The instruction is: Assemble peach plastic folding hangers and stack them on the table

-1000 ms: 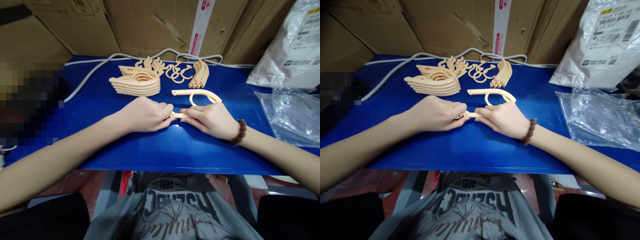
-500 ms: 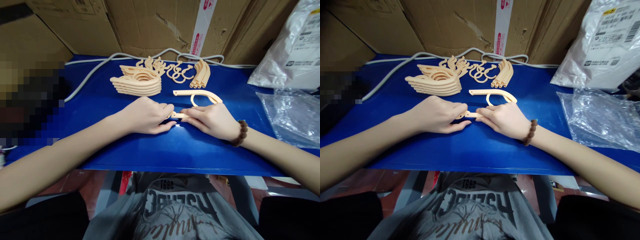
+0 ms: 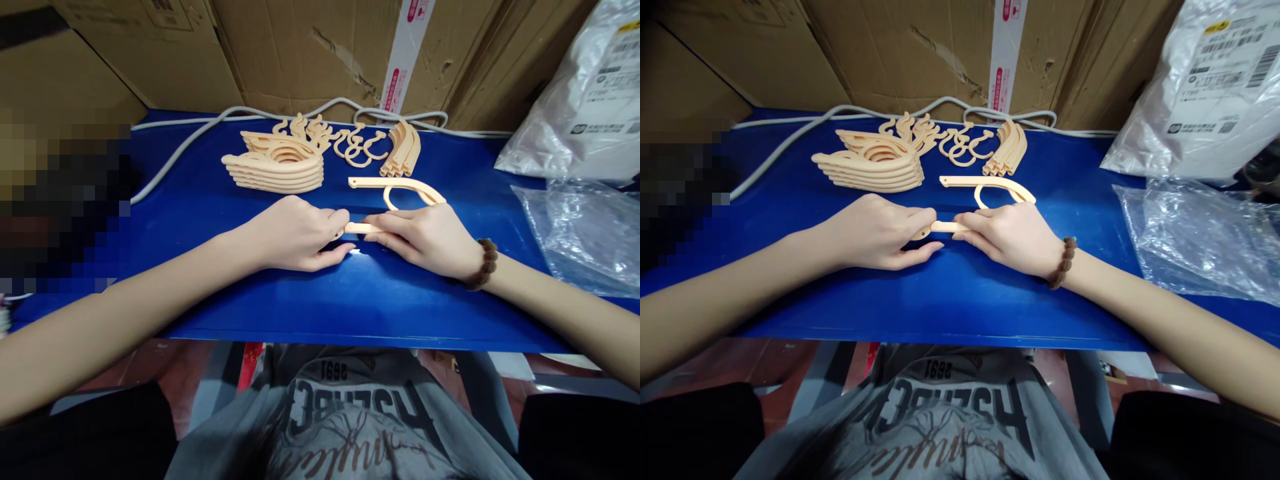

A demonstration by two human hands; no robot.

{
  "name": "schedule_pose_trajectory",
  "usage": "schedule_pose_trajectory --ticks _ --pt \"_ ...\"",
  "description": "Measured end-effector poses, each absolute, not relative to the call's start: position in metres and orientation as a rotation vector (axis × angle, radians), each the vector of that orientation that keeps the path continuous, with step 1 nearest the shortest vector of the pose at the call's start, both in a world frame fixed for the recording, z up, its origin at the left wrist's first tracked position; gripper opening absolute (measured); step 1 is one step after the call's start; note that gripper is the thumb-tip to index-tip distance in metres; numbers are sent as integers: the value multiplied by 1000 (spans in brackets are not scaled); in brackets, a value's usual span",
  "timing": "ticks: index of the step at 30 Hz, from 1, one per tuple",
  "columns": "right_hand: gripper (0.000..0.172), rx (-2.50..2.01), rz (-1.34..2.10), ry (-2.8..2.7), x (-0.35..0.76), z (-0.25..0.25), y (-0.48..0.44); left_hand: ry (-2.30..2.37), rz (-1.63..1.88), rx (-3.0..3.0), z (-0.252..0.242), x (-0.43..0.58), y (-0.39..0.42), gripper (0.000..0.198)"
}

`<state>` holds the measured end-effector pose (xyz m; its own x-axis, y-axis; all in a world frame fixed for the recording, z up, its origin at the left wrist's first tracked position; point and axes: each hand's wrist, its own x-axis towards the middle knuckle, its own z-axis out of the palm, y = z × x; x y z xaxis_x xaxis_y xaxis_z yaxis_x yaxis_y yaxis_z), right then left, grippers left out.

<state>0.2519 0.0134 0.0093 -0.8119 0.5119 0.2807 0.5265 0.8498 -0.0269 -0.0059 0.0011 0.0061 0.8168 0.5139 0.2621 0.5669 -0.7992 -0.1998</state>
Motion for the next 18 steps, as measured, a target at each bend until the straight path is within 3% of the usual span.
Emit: schedule_pose_trajectory --ticks 18 --pt "42 -838 -21 -2758 250 11 12 -808 -398 -2718 4 -7 6 36"
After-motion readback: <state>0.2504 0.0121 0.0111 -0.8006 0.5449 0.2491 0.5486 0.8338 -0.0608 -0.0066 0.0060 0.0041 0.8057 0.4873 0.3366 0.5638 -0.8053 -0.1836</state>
